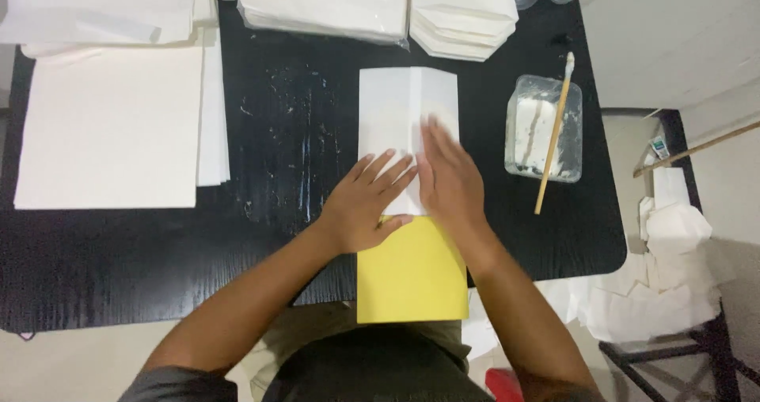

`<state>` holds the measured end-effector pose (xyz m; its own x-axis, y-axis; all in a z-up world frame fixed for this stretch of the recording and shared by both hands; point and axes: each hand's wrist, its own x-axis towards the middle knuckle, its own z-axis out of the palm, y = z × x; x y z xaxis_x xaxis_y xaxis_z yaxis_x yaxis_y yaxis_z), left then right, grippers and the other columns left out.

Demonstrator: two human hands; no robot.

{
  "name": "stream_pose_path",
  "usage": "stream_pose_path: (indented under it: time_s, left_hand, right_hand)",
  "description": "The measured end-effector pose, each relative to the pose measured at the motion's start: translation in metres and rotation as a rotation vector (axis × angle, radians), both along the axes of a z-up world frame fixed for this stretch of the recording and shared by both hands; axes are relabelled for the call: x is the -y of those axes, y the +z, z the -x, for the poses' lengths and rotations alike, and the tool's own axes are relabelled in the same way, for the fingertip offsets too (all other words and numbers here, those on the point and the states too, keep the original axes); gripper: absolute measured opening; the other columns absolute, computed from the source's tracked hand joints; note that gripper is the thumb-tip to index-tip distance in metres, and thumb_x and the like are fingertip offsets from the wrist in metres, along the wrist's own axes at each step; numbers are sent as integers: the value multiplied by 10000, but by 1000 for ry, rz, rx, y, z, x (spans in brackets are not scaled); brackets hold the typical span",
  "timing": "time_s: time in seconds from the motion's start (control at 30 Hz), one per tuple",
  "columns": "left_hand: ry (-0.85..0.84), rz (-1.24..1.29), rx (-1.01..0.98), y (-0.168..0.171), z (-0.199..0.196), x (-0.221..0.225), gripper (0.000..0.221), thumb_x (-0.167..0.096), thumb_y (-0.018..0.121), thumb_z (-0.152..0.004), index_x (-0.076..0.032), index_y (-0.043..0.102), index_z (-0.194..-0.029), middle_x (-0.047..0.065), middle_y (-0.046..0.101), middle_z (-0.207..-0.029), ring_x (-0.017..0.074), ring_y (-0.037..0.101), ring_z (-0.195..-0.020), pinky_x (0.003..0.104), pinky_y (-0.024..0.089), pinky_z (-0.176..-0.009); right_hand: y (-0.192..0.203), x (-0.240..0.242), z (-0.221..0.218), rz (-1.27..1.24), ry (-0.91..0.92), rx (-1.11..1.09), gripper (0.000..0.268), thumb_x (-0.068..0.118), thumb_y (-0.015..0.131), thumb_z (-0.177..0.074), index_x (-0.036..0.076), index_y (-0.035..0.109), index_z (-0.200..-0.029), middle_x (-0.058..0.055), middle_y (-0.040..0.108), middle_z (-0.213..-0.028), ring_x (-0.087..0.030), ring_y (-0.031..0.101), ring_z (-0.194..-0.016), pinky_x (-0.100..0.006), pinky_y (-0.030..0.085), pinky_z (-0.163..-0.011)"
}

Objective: Folding paper sheets and applying glue with a brush to assemble bags.

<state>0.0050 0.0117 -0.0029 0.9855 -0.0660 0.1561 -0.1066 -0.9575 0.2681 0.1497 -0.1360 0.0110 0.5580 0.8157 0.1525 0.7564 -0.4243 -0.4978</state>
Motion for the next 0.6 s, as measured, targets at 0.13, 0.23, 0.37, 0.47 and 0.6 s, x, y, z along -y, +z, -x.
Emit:
stream_pose_path:
  time_s: [0.13,0.23,0.37,0.47,0.6]
  left_hand:
    - [47,81,106,-18,-2,0,635,-347,454,-998,-78,379,-1568,110,359,-1646,302,328,-1515,498,228,-1257]
    - [150,75,212,-31,-11,-6,615,-234,445,-959,-39,426,-1542,180,437,-1585,356,405,-1460,515,270,-1218]
    - [191,-116,301,-50,-48,-34,641,-406,469,-996,-107,421,-1560,134,416,-1598,330,402,-1461,527,281,-1207]
    - [118,-51,168,-30,-85,-51,616,-508,371,-1055,-242,353,-1611,111,395,-1622,388,392,-1472,585,293,-1205]
    - [221,-173,-121,-12,-125,-53,714,-710,273,-1002,-347,305,-1616,20,312,-1677,329,275,-1539,535,182,-1255]
  right_hand:
    - [-7,27,36,212,11,132,536,336,405,-1070,59,484,-1522,-187,441,-1590,-373,398,-1464,-509,322,-1168]
    - [0,26,47,204,-6,76,550,341,362,-1081,88,423,-1566,-172,336,-1648,-372,290,-1517,-509,214,-1215]
    - [-4,27,50,213,-26,54,550,354,306,-1094,116,411,-1578,-150,304,-1665,-351,267,-1531,-492,169,-1230]
    - [-8,27,47,198,-17,94,536,340,339,-1097,102,426,-1569,-155,307,-1665,-356,255,-1534,-488,157,-1232]
    - [-7,29,48,205,-27,55,552,376,331,-1098,112,409,-1576,-140,281,-1676,-320,220,-1550,-470,121,-1242]
